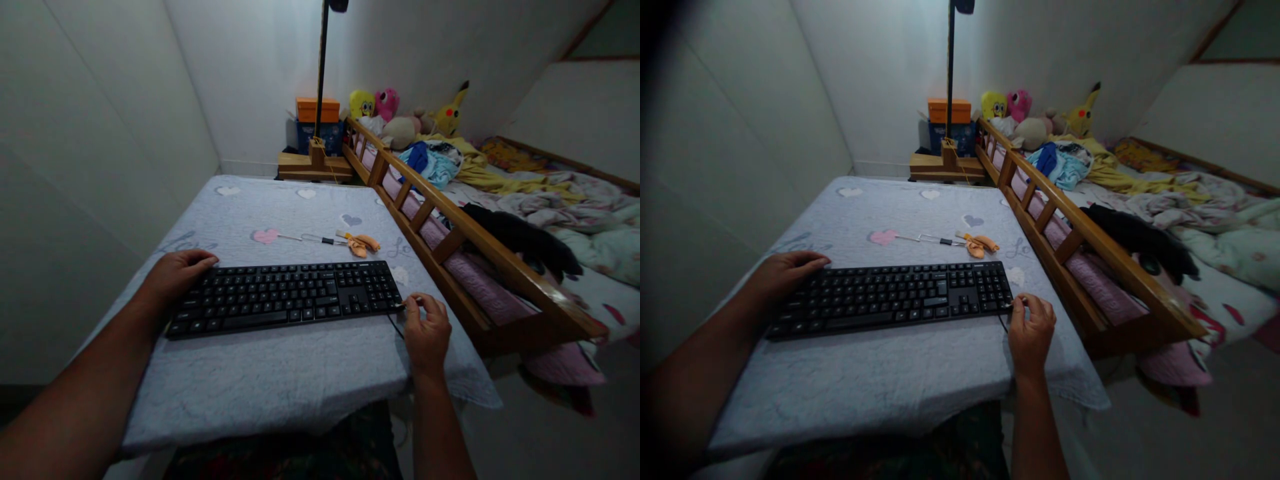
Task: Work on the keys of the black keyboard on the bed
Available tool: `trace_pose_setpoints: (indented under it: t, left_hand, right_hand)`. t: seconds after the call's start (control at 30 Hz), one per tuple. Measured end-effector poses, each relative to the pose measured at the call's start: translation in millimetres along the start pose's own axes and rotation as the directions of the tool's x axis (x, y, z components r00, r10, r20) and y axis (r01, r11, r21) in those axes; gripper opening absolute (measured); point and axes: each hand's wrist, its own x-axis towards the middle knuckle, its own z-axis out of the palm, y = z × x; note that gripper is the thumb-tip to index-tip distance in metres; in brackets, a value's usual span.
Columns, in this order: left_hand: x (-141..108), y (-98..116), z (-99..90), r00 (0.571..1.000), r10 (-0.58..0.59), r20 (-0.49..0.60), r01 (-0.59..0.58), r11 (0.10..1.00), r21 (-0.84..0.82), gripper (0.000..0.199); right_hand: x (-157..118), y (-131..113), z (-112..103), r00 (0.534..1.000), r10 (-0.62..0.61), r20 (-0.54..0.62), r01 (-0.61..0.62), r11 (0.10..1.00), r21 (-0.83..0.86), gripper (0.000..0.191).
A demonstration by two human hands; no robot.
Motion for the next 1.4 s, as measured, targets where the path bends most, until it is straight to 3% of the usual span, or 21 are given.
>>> trace_pose_setpoints:
  t: [0.73, 1.0, 1.4]
  left_hand:
    - [2.5, -4.5, 1.1, 1.000, -0.025, 0.007, 0.025, 1.000, -0.008, 0.048]
    - [-0.2, -1.1, 1.2, 0.999, -0.033, -0.008, 0.033, 0.999, -0.023, 0.046]
    - [-0.2, 0.0, -0.4, 1.000, -0.010, -0.010, 0.010, 1.000, 0.018, 0.047]
  right_hand:
    - [-5.2, -6.1, -2.3, 0.999, -0.053, -0.005, 0.053, 0.999, -0.003, 0.018]
    - [-8.0, -5.8, -1.7, 0.993, -0.100, 0.070, 0.096, 0.993, 0.062, 0.017]
    - [-6.2, -0.3, -1.7, 1.000, 0.002, -0.023, -0.002, 1.000, 0.004, 0.017]
